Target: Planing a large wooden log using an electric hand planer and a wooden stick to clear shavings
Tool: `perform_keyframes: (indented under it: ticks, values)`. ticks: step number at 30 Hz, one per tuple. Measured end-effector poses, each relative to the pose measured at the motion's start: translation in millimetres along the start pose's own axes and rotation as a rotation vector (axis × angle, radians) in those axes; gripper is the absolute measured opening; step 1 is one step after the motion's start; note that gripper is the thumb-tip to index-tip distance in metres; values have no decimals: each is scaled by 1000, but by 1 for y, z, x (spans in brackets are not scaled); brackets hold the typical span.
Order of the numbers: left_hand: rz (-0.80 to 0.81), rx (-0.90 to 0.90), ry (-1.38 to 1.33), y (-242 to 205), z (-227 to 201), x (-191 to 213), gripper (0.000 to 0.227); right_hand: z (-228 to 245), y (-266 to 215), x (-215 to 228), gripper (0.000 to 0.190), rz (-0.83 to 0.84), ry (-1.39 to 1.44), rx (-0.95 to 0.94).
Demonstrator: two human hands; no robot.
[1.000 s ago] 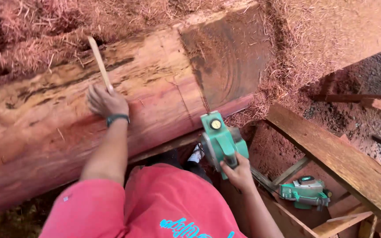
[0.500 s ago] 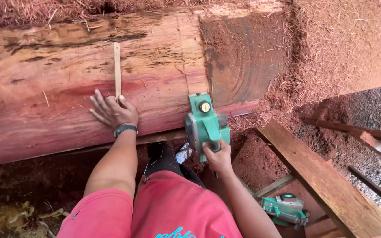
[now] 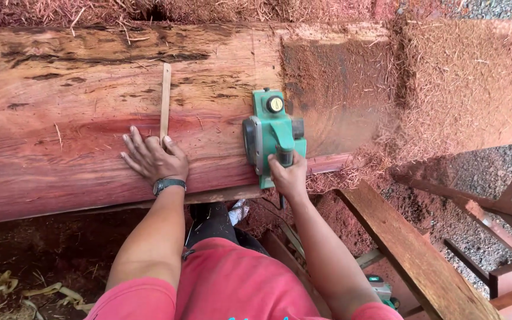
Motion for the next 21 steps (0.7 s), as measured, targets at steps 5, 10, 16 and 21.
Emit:
perform_keyframes:
  ticks: [5,10,16,21]
  values:
    - [-2,-11,-7,1,-5,7,28,39,58,-28,22,6,-46,49]
    - [-4,-22,-5,1,-4,7,29,52,121,-49,24,-3,-75,82]
    - [19,-10,-4,1,-3,6,27,92,190,-79,23,26,15,178]
    - [52,0,12,2,-10,13,33,122,246,-103,23,47,26,184]
Point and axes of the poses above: each hand's wrist, its own y-axis towards the middle knuckle, its own x-axis out of the back of the hand, z = x × y, the point moved 4 cm from there along y, towards the middle knuckle, and after that the axes turned 3 degrees about x, right-handed, at the moved point
